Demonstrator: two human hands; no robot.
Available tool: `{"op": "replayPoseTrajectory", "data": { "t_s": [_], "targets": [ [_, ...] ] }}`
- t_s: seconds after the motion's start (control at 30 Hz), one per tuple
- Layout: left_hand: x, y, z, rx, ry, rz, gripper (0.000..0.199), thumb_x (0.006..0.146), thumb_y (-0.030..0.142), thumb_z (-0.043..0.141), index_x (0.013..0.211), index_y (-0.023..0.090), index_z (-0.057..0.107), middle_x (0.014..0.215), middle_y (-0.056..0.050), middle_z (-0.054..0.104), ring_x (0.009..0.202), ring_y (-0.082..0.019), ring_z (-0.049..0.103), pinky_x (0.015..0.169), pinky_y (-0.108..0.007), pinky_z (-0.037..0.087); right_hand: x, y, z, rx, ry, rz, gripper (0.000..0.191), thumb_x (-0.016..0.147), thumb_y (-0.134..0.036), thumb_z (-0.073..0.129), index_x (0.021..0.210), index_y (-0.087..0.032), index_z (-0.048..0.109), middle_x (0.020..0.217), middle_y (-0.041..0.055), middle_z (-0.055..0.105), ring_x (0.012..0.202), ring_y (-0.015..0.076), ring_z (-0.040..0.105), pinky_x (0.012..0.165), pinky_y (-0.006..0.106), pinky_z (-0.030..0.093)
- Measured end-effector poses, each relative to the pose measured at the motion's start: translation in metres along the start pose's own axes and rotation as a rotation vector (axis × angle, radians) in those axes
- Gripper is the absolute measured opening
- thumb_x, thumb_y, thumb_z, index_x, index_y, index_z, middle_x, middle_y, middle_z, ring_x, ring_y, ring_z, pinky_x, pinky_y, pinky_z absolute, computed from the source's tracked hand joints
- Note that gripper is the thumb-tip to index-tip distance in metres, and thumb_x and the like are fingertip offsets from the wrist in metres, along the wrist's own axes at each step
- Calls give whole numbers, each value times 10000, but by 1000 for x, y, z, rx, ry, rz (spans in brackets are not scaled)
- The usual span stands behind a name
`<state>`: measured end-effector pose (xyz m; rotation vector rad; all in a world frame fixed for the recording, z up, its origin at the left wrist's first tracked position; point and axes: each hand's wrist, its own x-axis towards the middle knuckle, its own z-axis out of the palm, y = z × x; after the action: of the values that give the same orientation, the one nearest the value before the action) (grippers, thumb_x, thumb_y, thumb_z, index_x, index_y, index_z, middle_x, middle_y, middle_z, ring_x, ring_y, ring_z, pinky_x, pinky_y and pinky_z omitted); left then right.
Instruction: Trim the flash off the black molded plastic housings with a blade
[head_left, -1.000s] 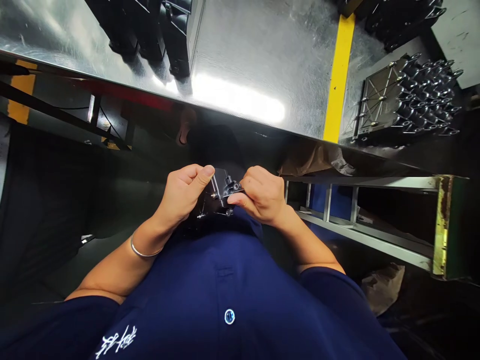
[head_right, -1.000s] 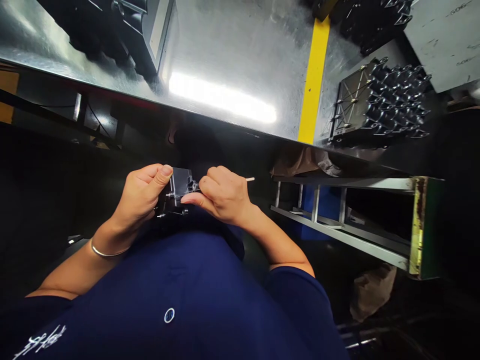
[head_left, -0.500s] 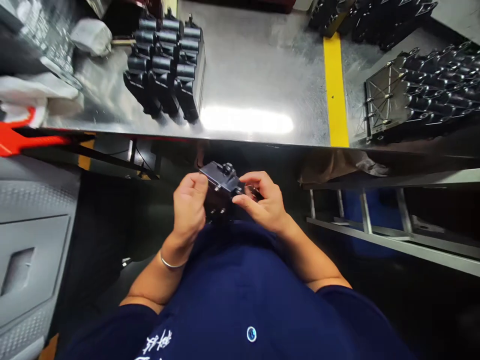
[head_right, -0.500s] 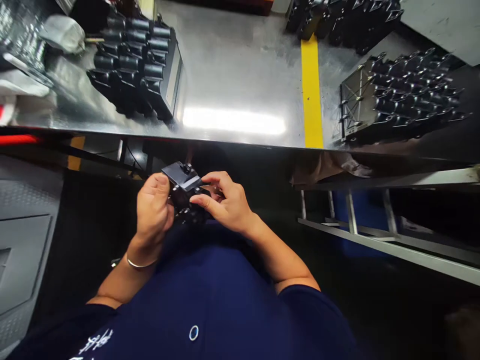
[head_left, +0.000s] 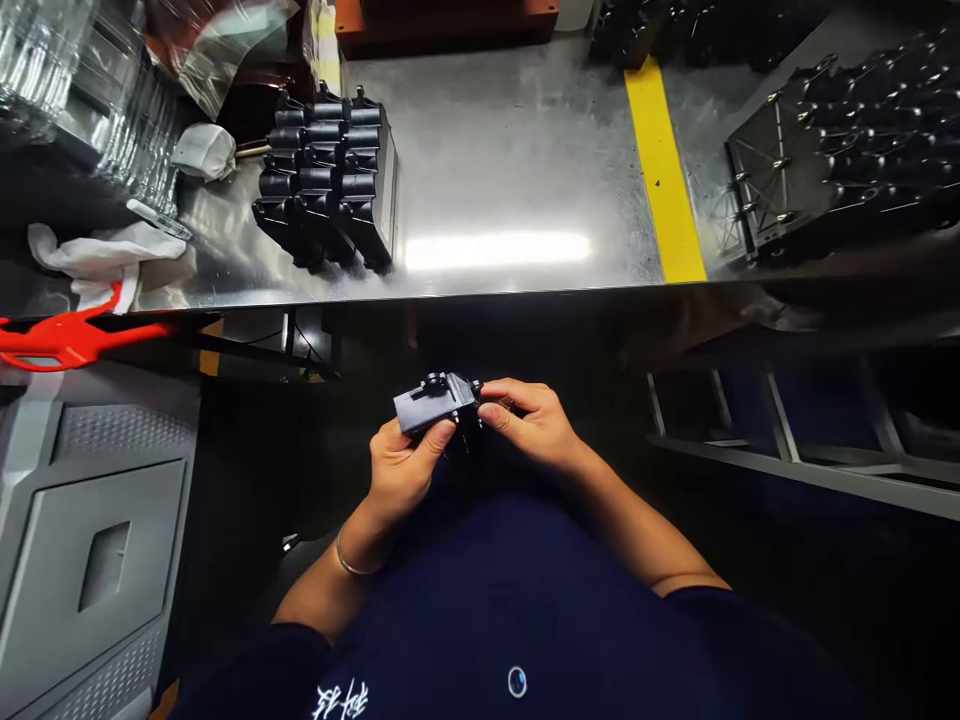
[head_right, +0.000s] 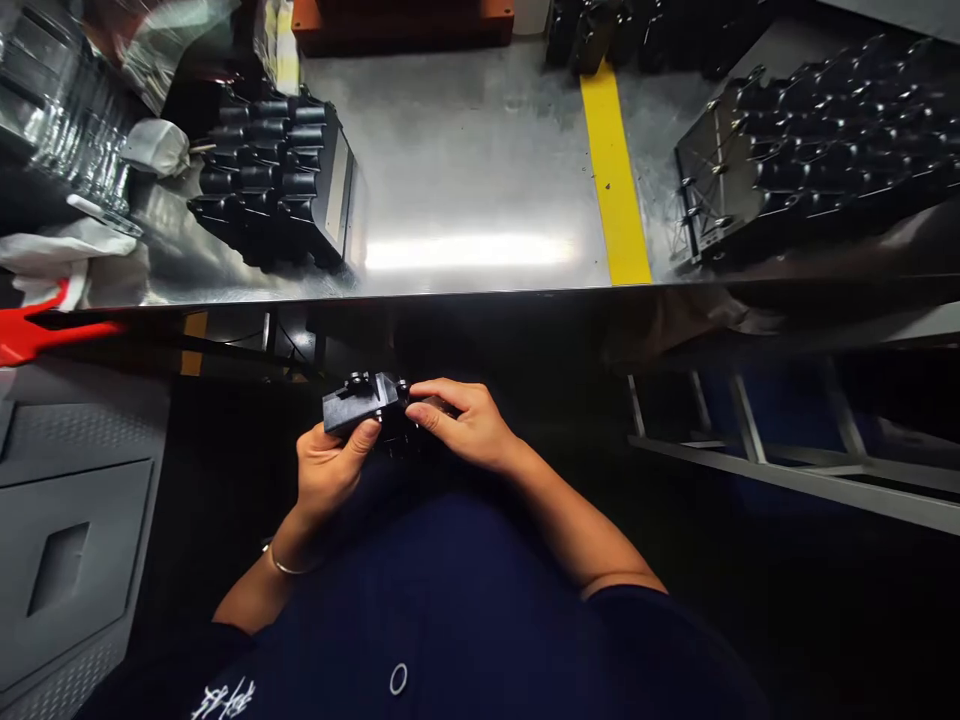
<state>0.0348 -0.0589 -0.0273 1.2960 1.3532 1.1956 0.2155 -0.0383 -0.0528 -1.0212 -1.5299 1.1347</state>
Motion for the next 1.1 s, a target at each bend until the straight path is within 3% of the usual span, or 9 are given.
{"op": "replayPoseTrajectory", "data": {
  "t_s": [0.27, 0.37, 0.47, 0.57, 0.63, 0.8, 0.93, 1.1],
  "targets": [
    [1, -2, -4, 3, -45, -78, 306, 744, 476, 751, 788, 174, 768, 755, -70, 770, 709, -220, 716, 691, -307, 568, -1, -2, 0, -13, -3, 6, 328, 879, -469, 620, 904, -148, 686, 725, 11, 678, 557, 77, 546, 523, 203, 446],
    [10, -2, -14, -58, -37, -146, 427, 702, 585, 744, 767, 163, 718, 698, -54, 731, 648, -192, 675, 635, -284, 537, 5, -5, -8, -37, 7, -7, 361, 957, -471, 490, 914, -150, 650, 699, -5, 614, 575, 78, 524, 557, 213, 442],
    [21, 1, -25, -137, -69, -232, 502, 707, 649, 705, 793, 155, 669, 685, -27, 678, 615, -155, 613, 593, -257, 491, 16, -12, -17, -165, -21, -158, 341, 1018, -342, 374, 895, -150, 628, 719, 10, 588, 624, 89, 528, 604, 225, 440],
    [28, 9, -30, -144, -229, -290, 539, 682, 664, 715, 780, 137, 663, 667, -26, 643, 603, -147, 569, 565, -248, 460, 28, -24, -22, -337, -159, -402, 294, 1012, -285, 392, 887, -152, 622, 713, 25, 600, 651, 110, 528, 634, 241, 428],
    [29, 13, -29, -142, -302, -298, 549, 654, 667, 734, 739, 130, 659, 634, -23, 621, 582, -137, 542, 536, -236, 439, 35, -31, -22, -444, -220, -483, 329, 1022, -322, 369, 889, -160, 624, 690, 18, 591, 630, 112, 508, 611, 242, 392],
    [23, 13, -28, -204, -346, -320, 525, 673, 638, 738, 757, 127, 653, 633, -19, 607, 574, -127, 518, 527, -225, 419, 43, -40, -22, -680, -286, -516, 544, 937, -629, 395, 765, -156, 602, 644, 7, 535, 598, 111, 469, 536, 250, 275],
    [21, 8, -28, -242, -423, -310, 507, 714, 619, 718, 780, 120, 660, 646, -20, 591, 598, -123, 508, 547, -219, 410, 44, -42, -24, -810, -377, -530, 587, 976, -596, 314, 631, -171, 525, 588, -8, 456, 570, 108, 410, 527, 264, 214],
    [22, 8, -26, -261, -440, -291, 503, 718, 615, 716, 768, 117, 657, 658, -18, 568, 599, -119, 483, 536, -217, 399, 43, -45, -26, -848, -329, -581, 588, 949, -636, 339, 663, -167, 547, 616, -7, 462, 593, 110, 407, 524, 262, 213]
  ]
}}
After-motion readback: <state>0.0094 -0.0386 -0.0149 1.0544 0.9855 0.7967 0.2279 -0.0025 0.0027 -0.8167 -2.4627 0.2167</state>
